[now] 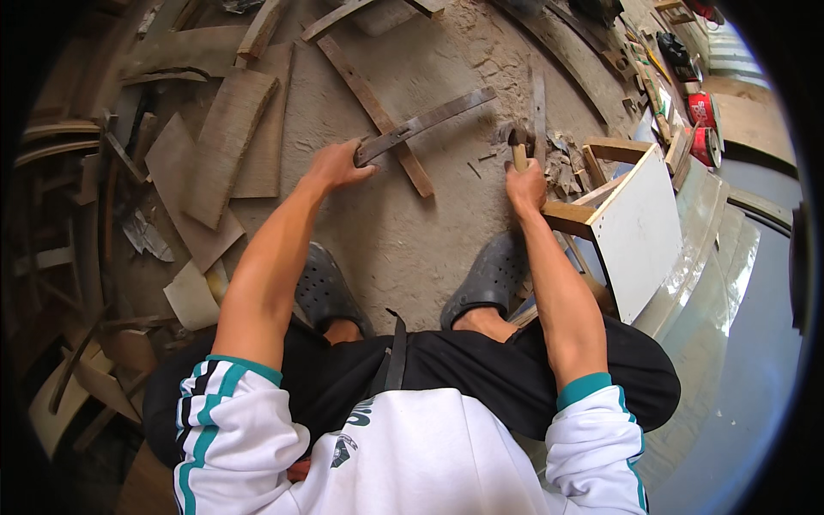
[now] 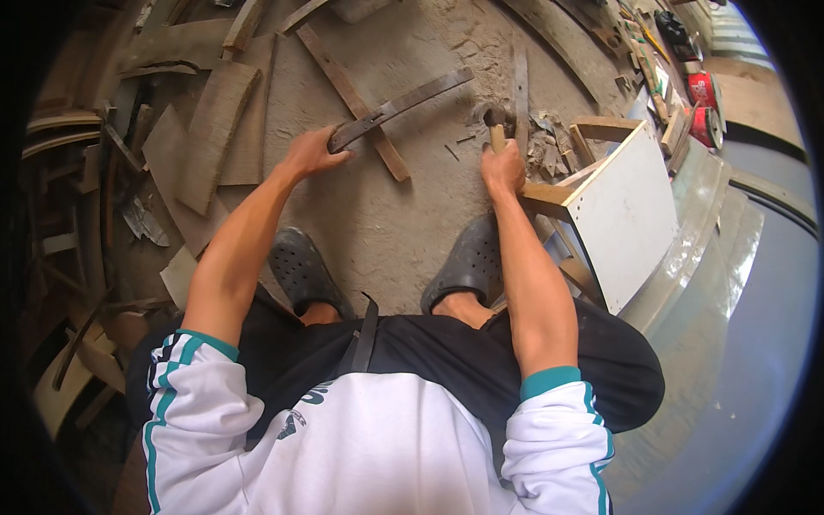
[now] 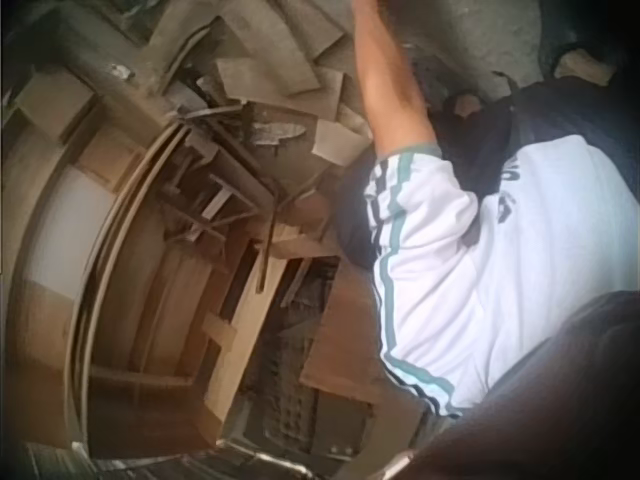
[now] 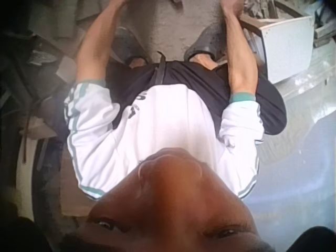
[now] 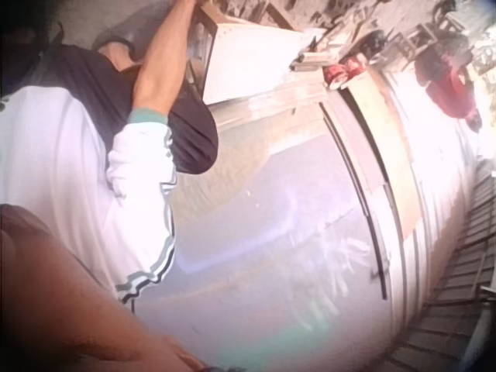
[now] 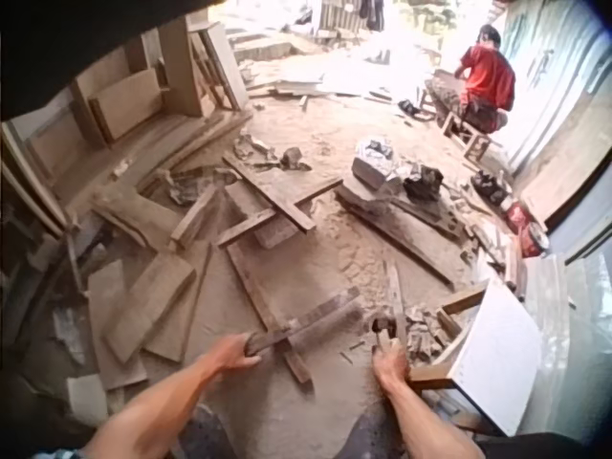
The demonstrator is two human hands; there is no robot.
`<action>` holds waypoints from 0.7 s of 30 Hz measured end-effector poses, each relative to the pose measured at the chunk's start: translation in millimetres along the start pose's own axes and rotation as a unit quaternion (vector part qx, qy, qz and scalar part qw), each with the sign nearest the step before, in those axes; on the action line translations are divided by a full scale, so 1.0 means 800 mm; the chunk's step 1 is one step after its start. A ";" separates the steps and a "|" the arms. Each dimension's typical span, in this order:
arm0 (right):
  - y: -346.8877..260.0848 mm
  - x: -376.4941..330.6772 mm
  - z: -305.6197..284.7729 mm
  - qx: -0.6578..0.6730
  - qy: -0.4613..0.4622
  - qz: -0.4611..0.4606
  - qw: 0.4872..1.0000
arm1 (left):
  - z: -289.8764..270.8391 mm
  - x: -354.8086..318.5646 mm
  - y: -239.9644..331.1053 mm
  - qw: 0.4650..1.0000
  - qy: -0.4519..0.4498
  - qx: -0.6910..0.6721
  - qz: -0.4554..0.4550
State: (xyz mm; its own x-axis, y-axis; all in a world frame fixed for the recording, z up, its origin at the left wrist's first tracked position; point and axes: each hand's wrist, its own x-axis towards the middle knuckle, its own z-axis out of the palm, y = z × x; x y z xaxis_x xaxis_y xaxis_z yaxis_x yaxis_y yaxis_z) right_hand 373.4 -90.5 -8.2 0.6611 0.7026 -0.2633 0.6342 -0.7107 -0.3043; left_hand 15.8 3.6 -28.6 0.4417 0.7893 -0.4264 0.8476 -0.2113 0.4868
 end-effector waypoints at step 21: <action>-0.023 -0.025 0.055 -0.012 -0.039 -0.256 0.966 | -0.032 -0.056 -0.014 0.996 0.021 0.070 -0.042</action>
State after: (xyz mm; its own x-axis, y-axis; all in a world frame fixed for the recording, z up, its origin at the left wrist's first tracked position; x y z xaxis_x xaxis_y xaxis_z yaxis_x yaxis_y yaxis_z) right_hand 331.1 -90.3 -37.4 0.2256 0.9622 -0.1524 0.8796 -0.2684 -0.3928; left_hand -21.0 -15.1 4.7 0.3573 0.8300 -0.4284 0.9150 -0.2192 0.3386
